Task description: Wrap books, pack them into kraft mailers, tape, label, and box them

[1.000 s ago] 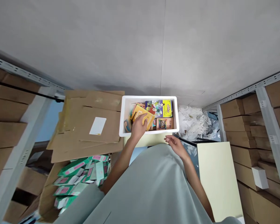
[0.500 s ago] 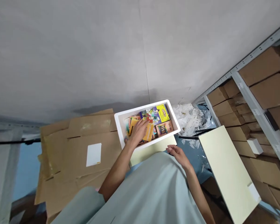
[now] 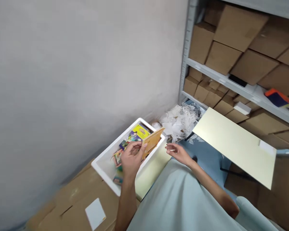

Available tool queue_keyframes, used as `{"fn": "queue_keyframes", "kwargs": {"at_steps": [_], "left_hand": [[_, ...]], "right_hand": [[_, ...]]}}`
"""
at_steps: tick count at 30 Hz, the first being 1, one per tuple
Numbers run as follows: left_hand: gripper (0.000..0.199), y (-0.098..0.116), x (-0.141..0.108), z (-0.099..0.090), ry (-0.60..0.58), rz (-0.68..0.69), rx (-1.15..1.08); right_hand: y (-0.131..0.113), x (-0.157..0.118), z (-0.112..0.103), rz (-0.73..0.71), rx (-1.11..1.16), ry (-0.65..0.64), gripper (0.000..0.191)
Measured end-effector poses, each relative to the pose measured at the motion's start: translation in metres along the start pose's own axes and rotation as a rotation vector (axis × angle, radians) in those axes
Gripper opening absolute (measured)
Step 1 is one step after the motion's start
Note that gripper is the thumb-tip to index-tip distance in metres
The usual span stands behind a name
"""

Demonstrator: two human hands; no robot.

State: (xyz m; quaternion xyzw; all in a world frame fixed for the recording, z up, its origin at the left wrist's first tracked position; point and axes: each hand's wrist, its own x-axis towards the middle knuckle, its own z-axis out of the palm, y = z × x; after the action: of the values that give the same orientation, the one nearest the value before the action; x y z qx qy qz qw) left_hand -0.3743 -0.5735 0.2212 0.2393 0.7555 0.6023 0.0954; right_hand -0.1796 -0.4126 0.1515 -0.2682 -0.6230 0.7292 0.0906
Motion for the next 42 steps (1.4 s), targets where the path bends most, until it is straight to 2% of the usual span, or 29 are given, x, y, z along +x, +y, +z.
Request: {"fn": "queue_keyframes", "kwargs": {"at_steps": [4,7,10,13,17,20,23,28,33,35,37,39,40,42], "left_hand": [[0.044,0.034,-0.013,0.107,-0.236,-0.190,-0.212],[0.045,0.054,-0.032,0.186,-0.339,-0.281,-0.297],[0.051,0.070,-0.050,0.260,-0.457,-0.406,-0.358],[0.056,0.083,-0.067,0.326,-0.576,-0.504,-0.393],[0.064,0.095,-0.088,0.394,-0.785,-0.611,-0.378],[0.071,0.096,-0.102,0.425,-0.995,-0.700,-0.316],[0.070,0.092,-0.106,0.445,-1.090,-0.743,-0.268],[0.066,0.091,-0.085,0.477,-1.095,-0.735,-0.253],[0.061,0.097,-0.051,0.503,-1.179,-0.705,-0.272],[0.061,0.097,-0.040,0.510,-1.188,-0.688,-0.281],[0.062,0.095,-0.029,0.516,-1.160,-0.652,-0.291],[0.063,0.094,-0.022,0.520,-1.106,-0.599,-0.288],[0.062,0.095,-0.019,0.521,-1.076,-0.566,-0.276],[0.058,0.098,-0.019,0.521,-1.032,-0.476,-0.249]], "right_hand": [[-0.015,-0.028,-0.072,-0.116,0.024,0.280,0.070],[-0.016,-0.060,-0.135,-0.115,0.039,0.477,0.070],[-0.009,-0.098,-0.195,-0.094,0.152,0.571,0.068],[0.001,-0.135,-0.241,-0.052,0.323,0.605,0.063],[0.008,-0.172,-0.283,-0.065,0.450,0.837,0.060],[0.007,-0.184,-0.305,-0.094,0.479,0.999,0.057],[0.006,-0.182,-0.325,-0.084,0.474,1.082,0.060],[-0.004,-0.165,-0.346,-0.067,0.464,1.125,0.064],[-0.017,-0.139,-0.359,-0.067,0.435,1.143,0.061],[-0.020,-0.129,-0.364,-0.045,0.386,1.197,0.065],[-0.022,-0.120,-0.367,-0.020,0.253,1.334,0.069],[-0.027,-0.111,-0.366,0.002,0.091,1.442,0.066],[-0.030,-0.106,-0.364,0.007,0.046,1.439,0.061],[-0.039,-0.095,-0.357,-0.003,0.068,1.341,0.057]]}}
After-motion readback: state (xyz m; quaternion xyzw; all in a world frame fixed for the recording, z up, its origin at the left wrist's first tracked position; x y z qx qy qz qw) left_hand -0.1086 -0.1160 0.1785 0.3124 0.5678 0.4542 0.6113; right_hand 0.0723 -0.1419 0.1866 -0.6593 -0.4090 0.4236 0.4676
